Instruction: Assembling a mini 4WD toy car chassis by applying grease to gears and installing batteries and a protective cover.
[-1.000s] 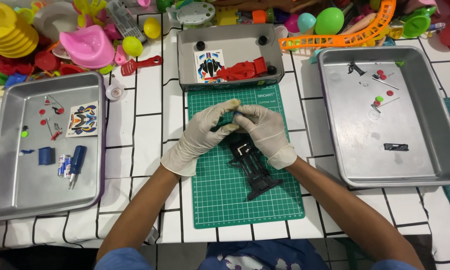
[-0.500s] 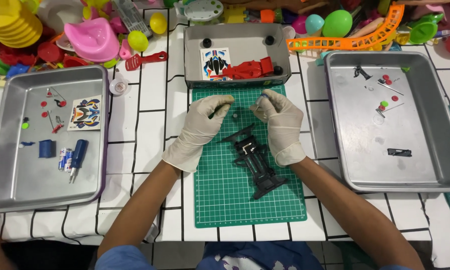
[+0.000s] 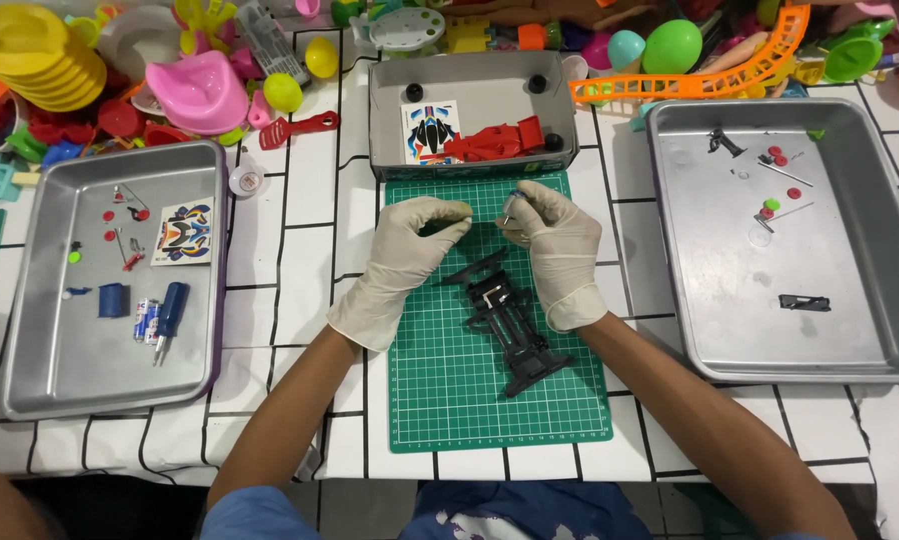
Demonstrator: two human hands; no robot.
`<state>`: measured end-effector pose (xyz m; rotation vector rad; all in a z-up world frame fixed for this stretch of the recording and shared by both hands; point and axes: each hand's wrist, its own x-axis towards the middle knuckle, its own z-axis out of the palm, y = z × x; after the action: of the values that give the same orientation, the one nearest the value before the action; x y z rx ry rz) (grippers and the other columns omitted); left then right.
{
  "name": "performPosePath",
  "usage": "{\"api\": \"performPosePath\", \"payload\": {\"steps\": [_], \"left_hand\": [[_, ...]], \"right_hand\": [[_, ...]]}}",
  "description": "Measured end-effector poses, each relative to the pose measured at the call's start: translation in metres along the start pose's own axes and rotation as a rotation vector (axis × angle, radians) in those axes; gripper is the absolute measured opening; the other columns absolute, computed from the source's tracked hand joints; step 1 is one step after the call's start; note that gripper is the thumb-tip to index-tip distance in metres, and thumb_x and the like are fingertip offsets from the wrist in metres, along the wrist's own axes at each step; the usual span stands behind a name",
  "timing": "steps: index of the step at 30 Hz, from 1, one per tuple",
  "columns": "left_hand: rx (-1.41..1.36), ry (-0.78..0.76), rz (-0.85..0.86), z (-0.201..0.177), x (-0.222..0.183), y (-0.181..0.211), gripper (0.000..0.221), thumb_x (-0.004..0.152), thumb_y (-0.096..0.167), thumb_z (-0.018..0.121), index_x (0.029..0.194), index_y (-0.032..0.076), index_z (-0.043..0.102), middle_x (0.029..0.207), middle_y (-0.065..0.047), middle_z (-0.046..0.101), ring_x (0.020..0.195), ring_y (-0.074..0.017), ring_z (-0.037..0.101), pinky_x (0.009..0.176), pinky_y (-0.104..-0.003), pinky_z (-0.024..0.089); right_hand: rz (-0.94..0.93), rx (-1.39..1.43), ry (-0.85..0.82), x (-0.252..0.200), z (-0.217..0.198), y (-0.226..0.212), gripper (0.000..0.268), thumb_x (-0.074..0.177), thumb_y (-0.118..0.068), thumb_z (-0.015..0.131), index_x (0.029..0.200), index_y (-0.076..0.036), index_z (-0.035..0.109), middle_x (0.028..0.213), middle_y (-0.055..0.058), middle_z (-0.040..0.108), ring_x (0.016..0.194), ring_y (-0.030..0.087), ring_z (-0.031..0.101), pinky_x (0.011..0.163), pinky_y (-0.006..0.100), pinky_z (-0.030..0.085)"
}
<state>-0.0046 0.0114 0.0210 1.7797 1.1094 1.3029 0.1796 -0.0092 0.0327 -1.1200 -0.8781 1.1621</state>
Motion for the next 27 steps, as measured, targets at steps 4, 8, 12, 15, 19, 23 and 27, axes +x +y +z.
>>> {"api": "performPosePath", "payload": {"steps": [4, 8, 12, 15, 19, 23, 27], "left_hand": [[-0.121, 0.033, -0.055, 0.008, -0.007, 0.013, 0.018, 0.08, 0.007, 0.088, 0.096, 0.012, 0.081, 0.088, -0.007, 0.078, 0.085, -0.0159, 0.076, 0.078, -0.027, 0.059], [-0.263, 0.029, -0.167, 0.012, -0.014, 0.028, 0.027, 0.079, 0.004, 0.088, 0.105, 0.009, 0.08, 0.089, -0.008, 0.077, 0.088, -0.0102, 0.07, 0.078, -0.026, 0.059], [-0.31, -0.005, -0.197, 0.013, -0.017, 0.029, 0.026, 0.078, 0.0, 0.086, 0.103, 0.008, 0.081, 0.091, -0.01, 0.076, 0.09, -0.0131, 0.072, 0.077, -0.027, 0.059], [-0.274, -0.015, -0.196, 0.015, -0.02, 0.025, 0.026, 0.08, -0.002, 0.084, 0.103, 0.008, 0.081, 0.09, -0.01, 0.077, 0.09, -0.014, 0.073, 0.075, -0.027, 0.06], [-0.257, -0.02, -0.16, 0.011, -0.018, 0.024, 0.021, 0.078, 0.0, 0.086, 0.098, 0.007, 0.082, 0.084, -0.009, 0.079, 0.083, -0.0121, 0.073, 0.071, -0.026, 0.059], [-0.292, 0.0, -0.152, 0.013, -0.02, 0.028, 0.023, 0.078, 0.0, 0.087, 0.1, 0.005, 0.081, 0.083, -0.008, 0.079, 0.083, -0.0093, 0.07, 0.074, -0.025, 0.059], [-0.271, 0.003, -0.118, 0.014, -0.02, 0.024, 0.03, 0.077, 0.0, 0.088, 0.104, 0.004, 0.077, 0.082, -0.008, 0.078, 0.078, -0.0119, 0.073, 0.075, -0.028, 0.061]], "right_hand": [[-0.064, 0.013, 0.005, -0.004, 0.003, -0.006, 0.038, 0.093, -0.01, 0.075, 0.126, 0.004, 0.064, 0.099, 0.014, 0.071, 0.086, 0.028, 0.078, 0.076, 0.035, 0.067], [-0.104, -0.028, -0.051, -0.02, 0.003, -0.017, 0.035, 0.093, -0.006, 0.074, 0.125, 0.003, 0.065, 0.097, 0.016, 0.073, 0.088, 0.026, 0.077, 0.075, 0.036, 0.067], [-0.091, 0.022, -0.063, -0.019, 0.004, -0.011, 0.034, 0.092, -0.005, 0.075, 0.124, 0.001, 0.066, 0.099, 0.014, 0.075, 0.086, 0.02, 0.076, 0.075, 0.033, 0.066], [-0.091, 0.027, -0.079, -0.016, 0.001, -0.007, 0.034, 0.092, -0.006, 0.075, 0.123, 0.0, 0.066, 0.1, 0.014, 0.076, 0.086, 0.02, 0.076, 0.076, 0.035, 0.067], [-0.065, 0.04, -0.112, -0.017, -0.001, -0.003, 0.034, 0.093, -0.004, 0.074, 0.125, 0.003, 0.065, 0.099, 0.015, 0.076, 0.085, 0.018, 0.074, 0.075, 0.032, 0.066], [-0.056, 0.043, -0.119, -0.017, -0.004, 0.001, 0.035, 0.092, -0.005, 0.075, 0.125, 0.004, 0.065, 0.099, 0.016, 0.076, 0.085, 0.021, 0.076, 0.074, 0.034, 0.068], [-0.048, 0.055, -0.125, -0.015, -0.006, 0.006, 0.036, 0.092, -0.005, 0.074, 0.126, 0.005, 0.064, 0.1, 0.016, 0.076, 0.086, 0.022, 0.076, 0.073, 0.035, 0.068]]}}
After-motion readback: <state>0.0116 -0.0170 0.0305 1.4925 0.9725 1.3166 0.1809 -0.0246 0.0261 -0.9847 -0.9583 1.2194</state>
